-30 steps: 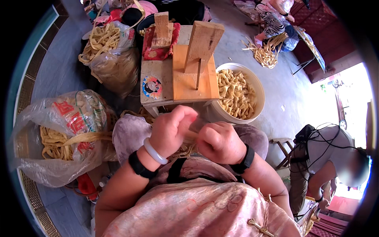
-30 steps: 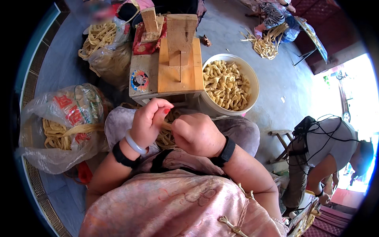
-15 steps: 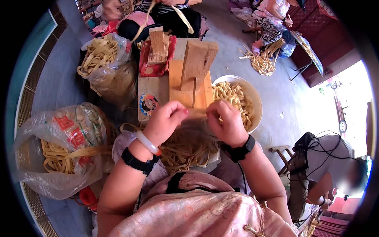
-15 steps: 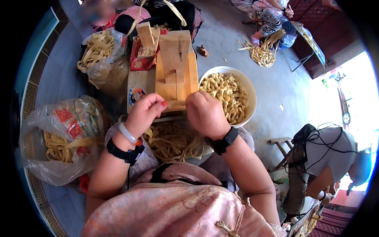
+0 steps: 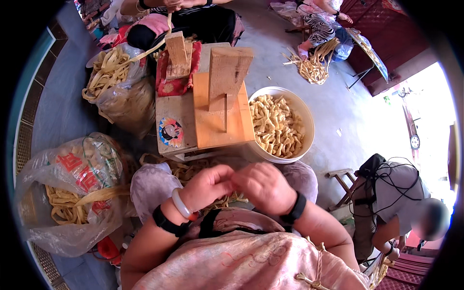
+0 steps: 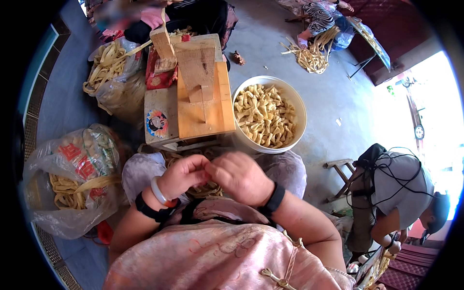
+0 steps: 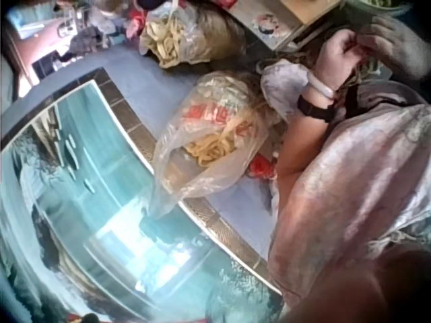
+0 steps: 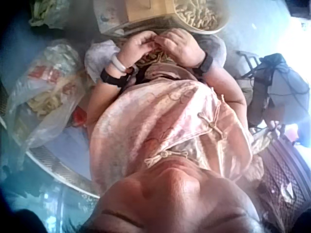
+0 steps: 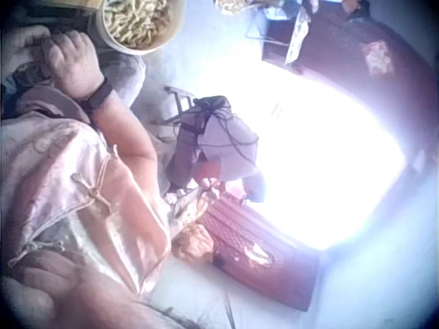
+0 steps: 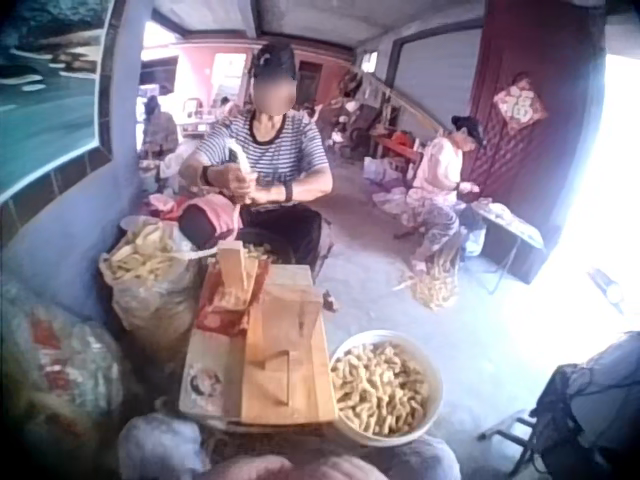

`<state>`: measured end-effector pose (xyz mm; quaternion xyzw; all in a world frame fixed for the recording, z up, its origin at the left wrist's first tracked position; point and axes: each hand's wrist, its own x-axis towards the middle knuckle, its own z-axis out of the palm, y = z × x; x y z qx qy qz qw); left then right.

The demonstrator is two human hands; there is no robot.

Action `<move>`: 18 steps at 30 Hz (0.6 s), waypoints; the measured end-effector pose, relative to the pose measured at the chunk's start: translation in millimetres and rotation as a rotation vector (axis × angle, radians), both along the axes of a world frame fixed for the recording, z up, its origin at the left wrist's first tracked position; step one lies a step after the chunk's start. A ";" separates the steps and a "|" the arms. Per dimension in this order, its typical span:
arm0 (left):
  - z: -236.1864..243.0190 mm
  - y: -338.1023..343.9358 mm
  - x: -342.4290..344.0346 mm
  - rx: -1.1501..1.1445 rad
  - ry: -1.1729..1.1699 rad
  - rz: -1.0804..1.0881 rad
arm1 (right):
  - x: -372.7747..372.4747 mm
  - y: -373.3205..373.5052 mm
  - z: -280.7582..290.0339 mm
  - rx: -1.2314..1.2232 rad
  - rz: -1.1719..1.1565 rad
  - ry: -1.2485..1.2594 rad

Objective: The person manipulates strips of dough by hand, folding and pressing them into small shapes before placing them into a white container bucket.

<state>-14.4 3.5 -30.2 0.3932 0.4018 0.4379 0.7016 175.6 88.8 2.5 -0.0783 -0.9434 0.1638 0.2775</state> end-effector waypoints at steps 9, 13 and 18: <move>-27.6 -32.8 -13.2 -0.141 -0.470 0.082 | 20.3 3.7 4.7 0.114 -0.178 0.032; -3.6 -25.3 -0.6 0.188 -0.389 0.285 | 12.1 -21.9 -5.5 -0.072 0.130 0.034; 11.5 -29.4 17.9 0.926 1.058 0.239 | 19.2 -35.4 -12.8 -0.526 0.009 0.018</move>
